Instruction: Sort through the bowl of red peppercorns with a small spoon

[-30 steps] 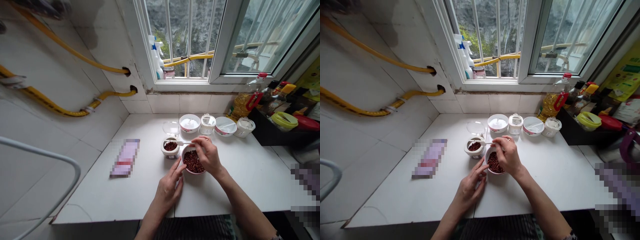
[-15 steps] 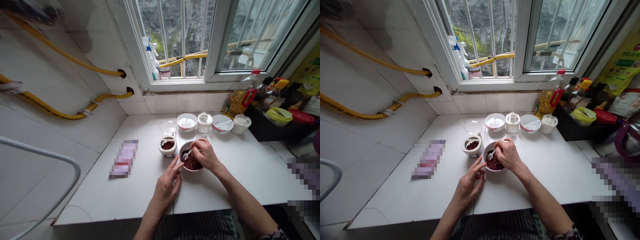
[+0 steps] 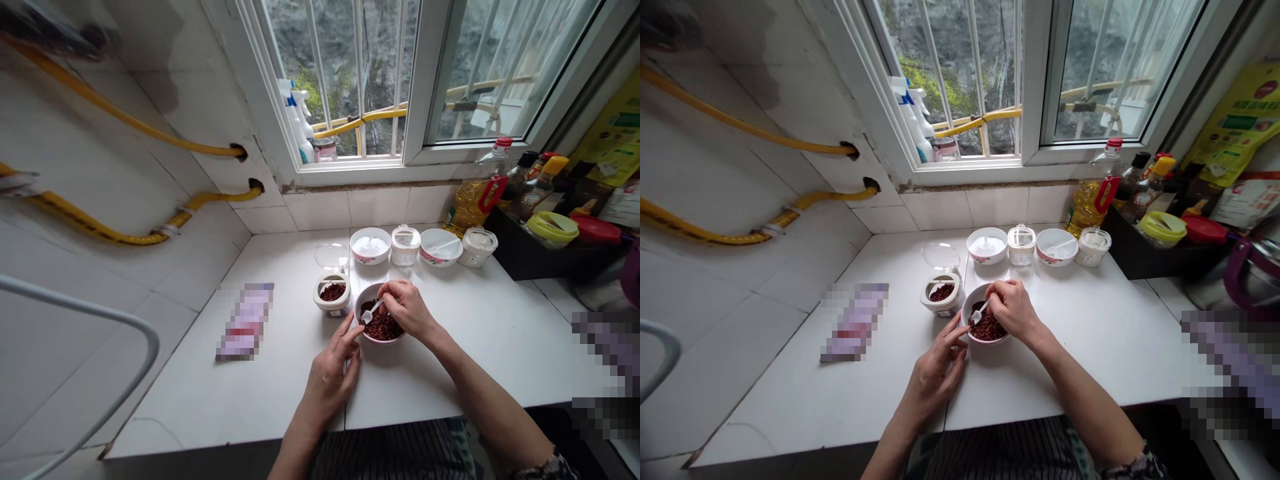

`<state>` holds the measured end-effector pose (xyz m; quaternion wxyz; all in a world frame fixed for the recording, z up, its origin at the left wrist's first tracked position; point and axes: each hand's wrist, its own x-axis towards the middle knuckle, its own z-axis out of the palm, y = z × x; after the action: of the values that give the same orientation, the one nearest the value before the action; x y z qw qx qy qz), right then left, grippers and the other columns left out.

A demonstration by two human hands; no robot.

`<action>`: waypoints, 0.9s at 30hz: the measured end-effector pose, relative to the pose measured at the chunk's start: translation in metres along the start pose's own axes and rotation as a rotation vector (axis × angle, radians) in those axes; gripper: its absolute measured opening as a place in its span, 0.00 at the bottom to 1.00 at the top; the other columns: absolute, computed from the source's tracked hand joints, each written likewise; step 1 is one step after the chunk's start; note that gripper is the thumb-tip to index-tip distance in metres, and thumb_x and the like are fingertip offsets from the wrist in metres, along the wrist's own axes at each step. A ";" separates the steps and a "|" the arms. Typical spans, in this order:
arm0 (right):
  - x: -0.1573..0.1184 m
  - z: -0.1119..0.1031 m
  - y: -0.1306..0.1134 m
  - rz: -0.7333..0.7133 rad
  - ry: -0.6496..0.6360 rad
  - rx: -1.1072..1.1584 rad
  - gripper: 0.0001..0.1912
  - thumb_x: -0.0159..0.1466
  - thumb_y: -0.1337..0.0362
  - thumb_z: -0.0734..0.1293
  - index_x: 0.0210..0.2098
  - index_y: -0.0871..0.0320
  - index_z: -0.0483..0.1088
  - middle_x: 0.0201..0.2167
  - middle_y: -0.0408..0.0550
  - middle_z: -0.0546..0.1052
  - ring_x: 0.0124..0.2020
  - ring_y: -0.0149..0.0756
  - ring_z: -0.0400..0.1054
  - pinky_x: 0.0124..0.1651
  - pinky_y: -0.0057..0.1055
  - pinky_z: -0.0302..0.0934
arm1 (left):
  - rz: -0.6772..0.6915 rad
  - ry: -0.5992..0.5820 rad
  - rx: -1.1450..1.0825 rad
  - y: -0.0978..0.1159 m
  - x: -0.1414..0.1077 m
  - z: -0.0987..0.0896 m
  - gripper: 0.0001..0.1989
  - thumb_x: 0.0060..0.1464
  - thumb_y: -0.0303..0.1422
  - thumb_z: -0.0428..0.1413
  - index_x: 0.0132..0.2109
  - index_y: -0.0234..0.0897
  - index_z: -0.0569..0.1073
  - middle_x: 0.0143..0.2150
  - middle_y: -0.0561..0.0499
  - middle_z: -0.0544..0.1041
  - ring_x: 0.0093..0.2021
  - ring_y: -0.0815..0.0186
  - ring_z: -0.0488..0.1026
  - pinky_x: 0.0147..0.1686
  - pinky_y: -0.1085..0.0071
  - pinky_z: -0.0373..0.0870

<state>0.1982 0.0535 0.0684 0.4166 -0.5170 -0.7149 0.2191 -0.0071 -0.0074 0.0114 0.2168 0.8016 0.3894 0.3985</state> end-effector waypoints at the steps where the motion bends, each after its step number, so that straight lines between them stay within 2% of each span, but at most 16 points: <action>1: 0.000 0.000 0.000 0.006 -0.001 0.020 0.11 0.59 0.73 0.60 0.26 0.54 0.69 0.18 0.38 0.77 0.26 0.35 0.72 0.49 0.37 0.63 | 0.009 0.005 0.004 0.000 0.000 0.000 0.23 0.61 0.22 0.49 0.61 0.42 0.65 0.68 0.36 0.65 0.35 0.70 0.79 0.39 0.70 0.79; 4: 0.000 -0.001 -0.001 0.028 -0.010 0.075 0.11 0.59 0.73 0.59 0.26 0.54 0.68 0.17 0.37 0.76 0.23 0.34 0.71 0.45 0.35 0.65 | 0.012 0.011 0.010 0.000 0.000 0.000 0.23 0.61 0.22 0.49 0.61 0.41 0.65 0.68 0.36 0.64 0.35 0.70 0.79 0.40 0.70 0.79; 10: 0.001 -0.002 -0.001 0.028 -0.050 0.067 0.11 0.59 0.73 0.59 0.25 0.54 0.67 0.16 0.37 0.76 0.21 0.33 0.70 0.54 0.41 0.62 | 0.000 0.006 -0.007 0.002 0.000 0.000 0.23 0.61 0.21 0.49 0.62 0.42 0.65 0.68 0.36 0.64 0.36 0.70 0.79 0.40 0.70 0.79; 13: 0.001 -0.003 -0.001 0.087 -0.056 0.176 0.10 0.57 0.73 0.59 0.24 0.54 0.67 0.15 0.38 0.75 0.20 0.33 0.71 0.43 0.35 0.66 | 0.007 0.014 -0.003 0.001 0.000 0.000 0.23 0.62 0.22 0.49 0.61 0.42 0.65 0.68 0.36 0.64 0.36 0.70 0.79 0.40 0.70 0.79; 15: 0.001 -0.003 -0.002 0.164 -0.064 0.265 0.10 0.57 0.72 0.58 0.25 0.55 0.67 0.14 0.38 0.74 0.19 0.34 0.71 0.33 0.30 0.66 | 0.006 0.010 0.001 0.001 0.000 0.000 0.23 0.62 0.22 0.49 0.61 0.42 0.65 0.68 0.36 0.64 0.36 0.70 0.79 0.40 0.70 0.79; 17: 0.001 -0.003 -0.001 0.212 -0.071 0.321 0.09 0.56 0.72 0.58 0.25 0.55 0.68 0.14 0.38 0.74 0.19 0.33 0.71 0.28 0.28 0.64 | 0.008 0.003 0.003 0.001 0.000 0.000 0.23 0.62 0.22 0.48 0.61 0.42 0.65 0.69 0.36 0.64 0.36 0.70 0.78 0.40 0.70 0.79; 27: 0.004 -0.005 0.000 0.384 -0.061 0.480 0.07 0.53 0.69 0.60 0.25 0.56 0.70 0.14 0.39 0.74 0.18 0.32 0.70 0.28 0.26 0.63 | 0.022 0.025 0.007 0.000 0.001 0.002 0.23 0.61 0.21 0.48 0.61 0.43 0.65 0.68 0.36 0.65 0.35 0.71 0.78 0.39 0.71 0.78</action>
<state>0.2017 0.0565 0.0728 0.4560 -0.5228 -0.5442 0.4719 -0.0054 -0.0072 0.0111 0.2047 0.8015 0.3847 0.4095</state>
